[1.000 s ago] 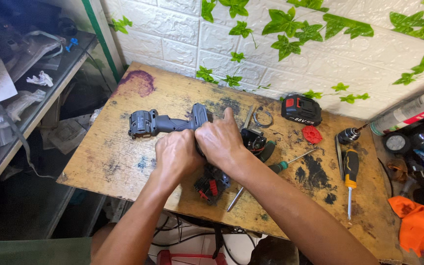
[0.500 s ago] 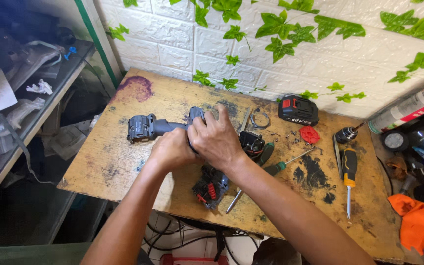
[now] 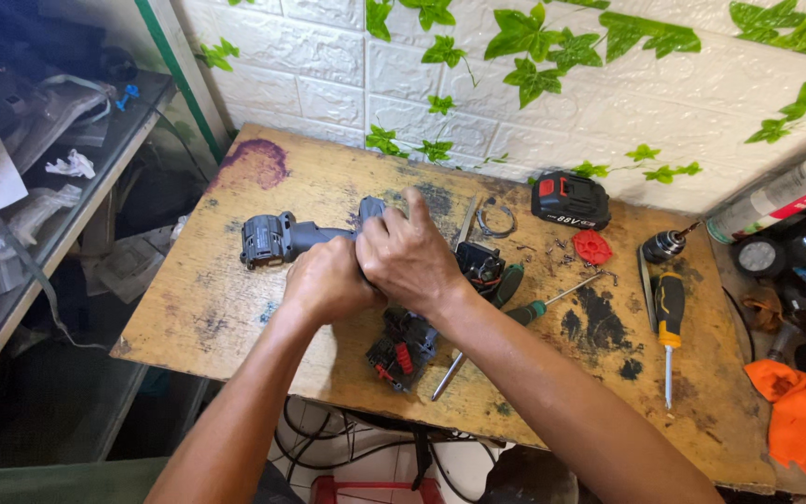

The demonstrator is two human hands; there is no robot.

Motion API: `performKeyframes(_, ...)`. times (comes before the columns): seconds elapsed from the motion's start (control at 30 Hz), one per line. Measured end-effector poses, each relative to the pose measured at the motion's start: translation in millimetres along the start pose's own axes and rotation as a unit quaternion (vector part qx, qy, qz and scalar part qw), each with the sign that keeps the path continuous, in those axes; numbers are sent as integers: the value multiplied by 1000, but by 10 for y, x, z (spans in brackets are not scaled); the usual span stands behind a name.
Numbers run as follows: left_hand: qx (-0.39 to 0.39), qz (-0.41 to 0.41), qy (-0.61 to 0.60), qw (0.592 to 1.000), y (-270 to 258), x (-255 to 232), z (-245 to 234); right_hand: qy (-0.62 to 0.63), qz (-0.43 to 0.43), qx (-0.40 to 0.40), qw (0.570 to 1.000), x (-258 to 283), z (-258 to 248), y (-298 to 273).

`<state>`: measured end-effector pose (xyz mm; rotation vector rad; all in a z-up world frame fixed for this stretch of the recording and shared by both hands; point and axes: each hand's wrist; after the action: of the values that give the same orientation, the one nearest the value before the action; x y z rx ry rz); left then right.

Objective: The person assembles a cordless drill by hand, inserting the motor and gear assembly into the main body and aligning internal components. They use a screwdriver to tighten screws and secure the parts together on a cluttered workbench.

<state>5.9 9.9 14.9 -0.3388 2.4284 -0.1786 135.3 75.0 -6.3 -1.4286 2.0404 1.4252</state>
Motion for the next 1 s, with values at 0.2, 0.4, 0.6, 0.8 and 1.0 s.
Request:
performKeyframes(0.2, -37, -16, 7, 999, -127, -109, -61, 30, 23, 126, 991, -66, -77, 115)
performKeyframes(0.4, -107, 36, 49, 992, 56, 123, 230, 42, 26, 178, 983, -57, -63, 104)
performKeyframes(0.6, -250, 102, 160, 949, 65, 197, 470, 83, 47, 217, 971, -106, -27, 85)
performKeyframes(0.8, -161, 61, 75, 982, 90, 249, 464, 75, 34, 188, 979, -36, -18, 14)
performKeyframes(1.0, -36, 9, 31, 999, 47, 85, 129, 46, 34, 155, 986, 9, -69, -3)
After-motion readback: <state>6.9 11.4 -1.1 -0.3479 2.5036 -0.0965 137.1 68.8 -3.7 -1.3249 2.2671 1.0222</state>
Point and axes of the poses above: each hand's wrist, its own y-axis towards the middle knuckle, its own z-axis out of the palm, x = y × z, and after that the axes turned 11 degrees about -y, right-handed
